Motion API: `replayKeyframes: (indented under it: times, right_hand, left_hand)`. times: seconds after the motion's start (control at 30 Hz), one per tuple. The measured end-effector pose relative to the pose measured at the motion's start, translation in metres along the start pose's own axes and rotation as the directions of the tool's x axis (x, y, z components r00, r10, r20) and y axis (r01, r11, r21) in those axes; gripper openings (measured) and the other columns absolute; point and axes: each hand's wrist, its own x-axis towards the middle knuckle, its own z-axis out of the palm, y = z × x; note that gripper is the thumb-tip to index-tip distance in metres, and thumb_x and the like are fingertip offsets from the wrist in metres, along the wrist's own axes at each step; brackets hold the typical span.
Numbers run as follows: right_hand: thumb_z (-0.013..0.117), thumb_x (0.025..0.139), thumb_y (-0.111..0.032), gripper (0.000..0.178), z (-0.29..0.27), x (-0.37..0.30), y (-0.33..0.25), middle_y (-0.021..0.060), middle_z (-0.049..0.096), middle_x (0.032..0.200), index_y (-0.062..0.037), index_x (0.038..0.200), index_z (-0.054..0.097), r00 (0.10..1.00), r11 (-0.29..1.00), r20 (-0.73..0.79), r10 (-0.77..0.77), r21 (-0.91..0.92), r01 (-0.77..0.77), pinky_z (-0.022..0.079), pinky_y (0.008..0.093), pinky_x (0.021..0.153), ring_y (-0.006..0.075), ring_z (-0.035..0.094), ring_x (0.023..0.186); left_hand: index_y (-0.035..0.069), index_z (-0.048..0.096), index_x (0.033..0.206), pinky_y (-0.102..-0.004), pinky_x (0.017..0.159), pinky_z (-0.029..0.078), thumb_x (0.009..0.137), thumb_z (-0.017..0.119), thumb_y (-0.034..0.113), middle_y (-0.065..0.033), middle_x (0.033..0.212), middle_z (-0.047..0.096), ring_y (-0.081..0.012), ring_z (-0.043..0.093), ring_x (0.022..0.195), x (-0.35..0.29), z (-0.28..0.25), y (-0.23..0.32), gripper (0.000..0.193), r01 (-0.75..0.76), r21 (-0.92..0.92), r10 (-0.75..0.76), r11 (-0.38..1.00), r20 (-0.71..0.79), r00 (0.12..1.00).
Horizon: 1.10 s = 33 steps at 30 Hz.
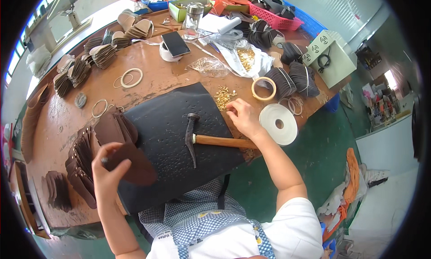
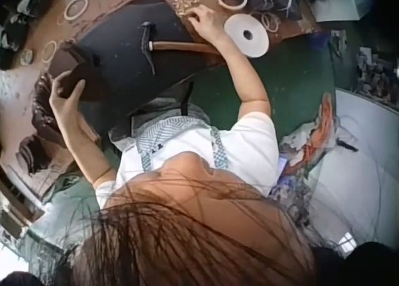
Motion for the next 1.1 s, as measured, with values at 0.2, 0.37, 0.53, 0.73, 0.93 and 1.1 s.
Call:
replayKeyframes:
  times: [0.2,0.37,0.53,0.73,0.93,1.1]
  right_hand:
    - [0.067,0.083,-0.006,0.007,0.013,0.011,-0.013,0.0119,0.066,0.091,-0.0044,0.09,0.069,0.976,0.964,0.007,-0.219,-0.152,0.217,0.055,0.0407,0.079,0.0291,0.066,0.093]
    - [0.057,0.081,-0.005,0.005,0.019,0.022,-0.023,0.0127,0.063,0.086,-0.0037,0.081,0.063,0.873,0.734,0.283,-0.398,-0.473,0.488,0.056,0.038,0.08,0.0273,0.064,0.089]
    - [0.055,0.081,0.001,0.007,0.01,0.025,-0.017,0.0173,0.062,0.085,-0.0002,0.081,0.061,0.872,0.753,0.292,-0.393,-0.443,0.487,0.055,0.0409,0.079,0.0322,0.064,0.086]
    - [0.062,0.085,-0.001,0.003,0.004,0.022,-0.005,0.0184,0.064,0.087,0.0004,0.087,0.062,0.952,0.919,0.11,-0.284,-0.252,0.303,0.052,0.0464,0.077,0.0375,0.064,0.086]
    - [0.062,0.089,0.0,0.011,-0.002,0.015,0.001,0.0171,0.069,0.09,-0.0013,0.099,0.067,0.977,0.972,-0.049,-0.209,-0.12,0.202,0.054,0.0411,0.071,0.0336,0.068,0.077]
    - [0.065,0.091,0.002,0.013,-0.007,0.0,-0.032,0.0089,0.071,0.09,0.0,0.102,0.071,0.98,0.85,0.034,0.198,0.492,-0.189,0.056,0.0295,0.071,0.017,0.068,0.076]
  left_hand:
    - [-0.001,0.071,0.105,-0.0218,0.074,0.052,0.085,0.077,0.004,-0.0011,0.091,0.071,-0.0087,0.066,0.08,-0.048,0.024,-0.026,0.021,0.357,-0.443,-0.357,0.823,0.087,0.93]
    - [-0.002,0.072,0.103,-0.0246,0.076,0.05,0.087,0.076,0.014,-0.0017,0.089,0.07,-0.0091,0.063,0.083,-0.053,0.039,-0.047,0.023,0.406,-0.16,-0.399,0.9,0.074,0.914]
    - [-0.001,0.072,0.103,-0.0234,0.073,0.048,0.089,0.074,0.014,0.0014,0.083,0.068,-0.0066,0.059,0.079,-0.03,0.049,-0.063,0.02,0.235,-0.05,-0.231,0.971,0.079,0.97]
    - [-0.005,0.072,0.104,-0.0235,0.069,0.051,0.088,0.074,0.012,-0.0024,0.083,0.071,-0.0076,0.063,0.076,0.009,0.033,-0.094,0.023,0.156,0.097,-0.146,0.983,-0.105,0.984]
    - [-0.004,0.072,0.105,-0.0225,0.068,0.05,0.088,0.074,0.01,-0.0011,0.085,0.07,-0.0075,0.062,0.075,0.013,0.012,-0.086,0.022,0.264,-0.032,-0.266,0.964,-0.069,0.961]
    - [0.0,0.072,0.106,-0.0211,0.07,0.049,0.087,0.077,0.011,0.0006,0.088,0.069,-0.0058,0.061,0.079,-0.02,0.018,-0.068,0.022,0.328,-0.22,-0.327,0.919,0.043,0.944]
